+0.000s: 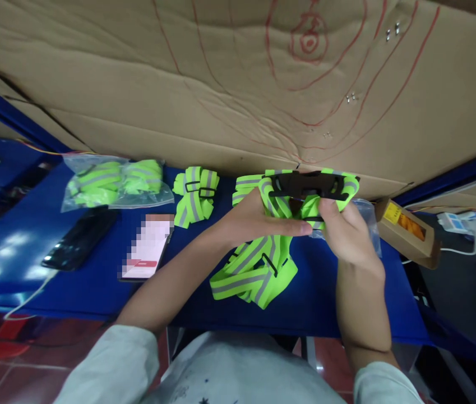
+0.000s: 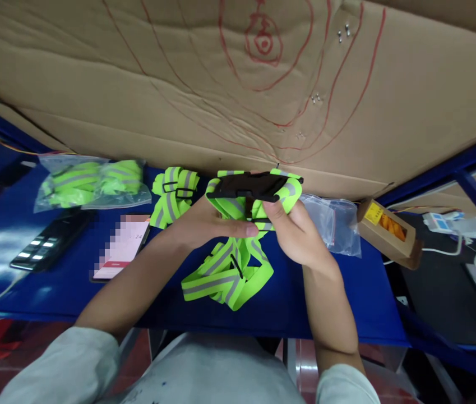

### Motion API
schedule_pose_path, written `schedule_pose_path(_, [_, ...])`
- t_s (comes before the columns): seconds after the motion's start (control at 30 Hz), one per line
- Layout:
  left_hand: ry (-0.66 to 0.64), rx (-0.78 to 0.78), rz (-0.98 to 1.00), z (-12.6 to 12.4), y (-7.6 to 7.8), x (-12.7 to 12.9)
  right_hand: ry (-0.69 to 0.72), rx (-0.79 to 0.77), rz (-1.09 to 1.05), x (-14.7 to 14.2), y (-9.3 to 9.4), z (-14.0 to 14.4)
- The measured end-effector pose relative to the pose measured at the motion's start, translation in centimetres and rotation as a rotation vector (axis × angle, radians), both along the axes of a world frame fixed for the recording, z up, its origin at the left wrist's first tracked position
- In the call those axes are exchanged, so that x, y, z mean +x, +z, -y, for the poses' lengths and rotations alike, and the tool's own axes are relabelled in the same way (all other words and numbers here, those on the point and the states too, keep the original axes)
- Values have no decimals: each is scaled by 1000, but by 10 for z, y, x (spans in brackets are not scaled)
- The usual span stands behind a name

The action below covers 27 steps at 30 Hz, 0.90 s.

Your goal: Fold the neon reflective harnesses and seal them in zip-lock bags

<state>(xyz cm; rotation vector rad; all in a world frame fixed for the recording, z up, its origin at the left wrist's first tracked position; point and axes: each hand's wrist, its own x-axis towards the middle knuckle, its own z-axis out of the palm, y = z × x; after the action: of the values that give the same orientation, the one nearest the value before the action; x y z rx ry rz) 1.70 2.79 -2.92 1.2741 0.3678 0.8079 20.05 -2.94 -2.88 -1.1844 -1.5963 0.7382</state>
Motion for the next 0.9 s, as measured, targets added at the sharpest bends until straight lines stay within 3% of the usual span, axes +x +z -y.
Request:
schedule_pose_path(0.13, [140,18,-75,-1,-5,1,-29,172,187,2,12,0])
schedule_pose_path(0.27, [26,124,-181,-6,-8,-1,-45,338,428,7,31,10])
schedule_pose_path(0.4, [-81,192,-195,-7,-11,0,26,274,568,6,38,19])
schedule_pose_path(0.5, [-252,105,-149,-8,-16,2,-4,282,516,7,36,18])
schedule_pose_path(0.57, [-297,17,-129,-8,-20,3,-7,270,518,10,36,17])
schedule_pose_path(0.67, [-206,-21,-139,-6,-22,6,88,207,557,20,42,18])
schedule_pose_path(0.77, [-152,67,-177,-4,-21,6,238,135,526,32,50,21])
schedule_pose_path(0.9, [-111,160,-215,-4,-26,4,159,19,452,39,53,21])
